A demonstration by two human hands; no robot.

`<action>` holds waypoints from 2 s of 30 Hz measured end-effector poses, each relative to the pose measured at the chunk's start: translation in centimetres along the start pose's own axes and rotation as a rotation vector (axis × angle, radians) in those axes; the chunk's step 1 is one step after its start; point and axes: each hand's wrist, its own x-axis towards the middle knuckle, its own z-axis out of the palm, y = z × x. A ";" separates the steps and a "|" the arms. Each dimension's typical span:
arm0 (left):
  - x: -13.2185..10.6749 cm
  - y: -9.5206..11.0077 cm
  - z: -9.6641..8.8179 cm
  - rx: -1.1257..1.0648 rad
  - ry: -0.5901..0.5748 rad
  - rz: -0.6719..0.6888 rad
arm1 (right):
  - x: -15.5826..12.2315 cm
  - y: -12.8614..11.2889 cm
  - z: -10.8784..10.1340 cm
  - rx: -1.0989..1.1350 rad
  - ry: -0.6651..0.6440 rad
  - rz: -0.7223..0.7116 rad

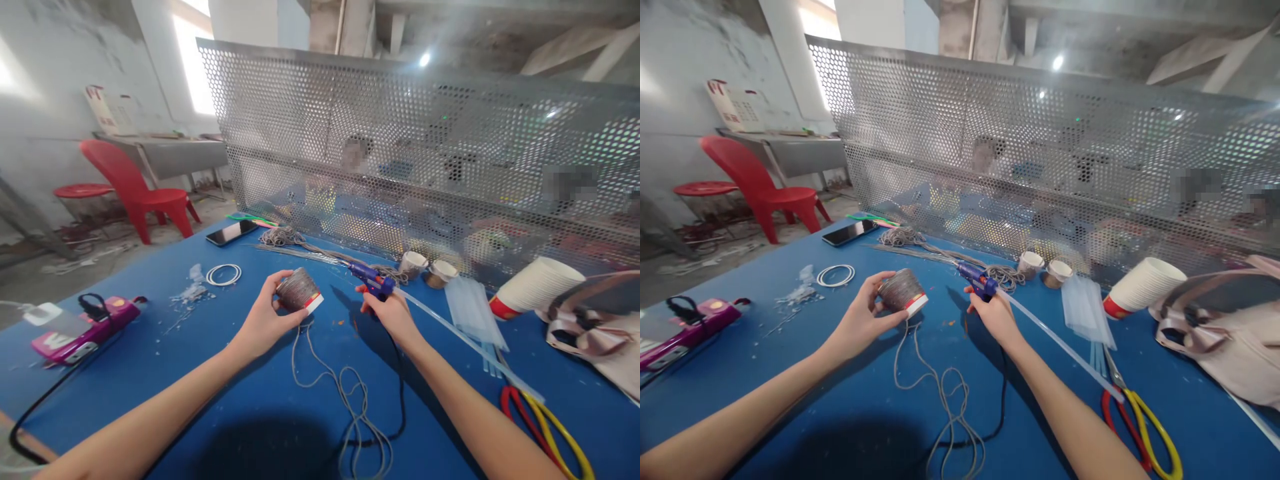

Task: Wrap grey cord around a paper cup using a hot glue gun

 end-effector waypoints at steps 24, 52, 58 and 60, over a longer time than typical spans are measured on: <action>0.1 -1.9 -0.3 0.269 0.039 0.201 | -6.2 -2.5 2.7 -0.154 -0.048 -0.472; -0.1 -1.7 0.2 0.348 0.042 0.231 | -5.3 0.0 1.1 -0.056 -0.231 -0.048; -0.2 -1.6 0.1 0.314 0.030 0.234 | -6.2 -2.6 0.4 -0.128 -0.218 -0.132; -0.3 -1.5 0.0 0.306 0.026 0.237 | -6.3 -2.8 0.4 -0.116 -0.220 -0.157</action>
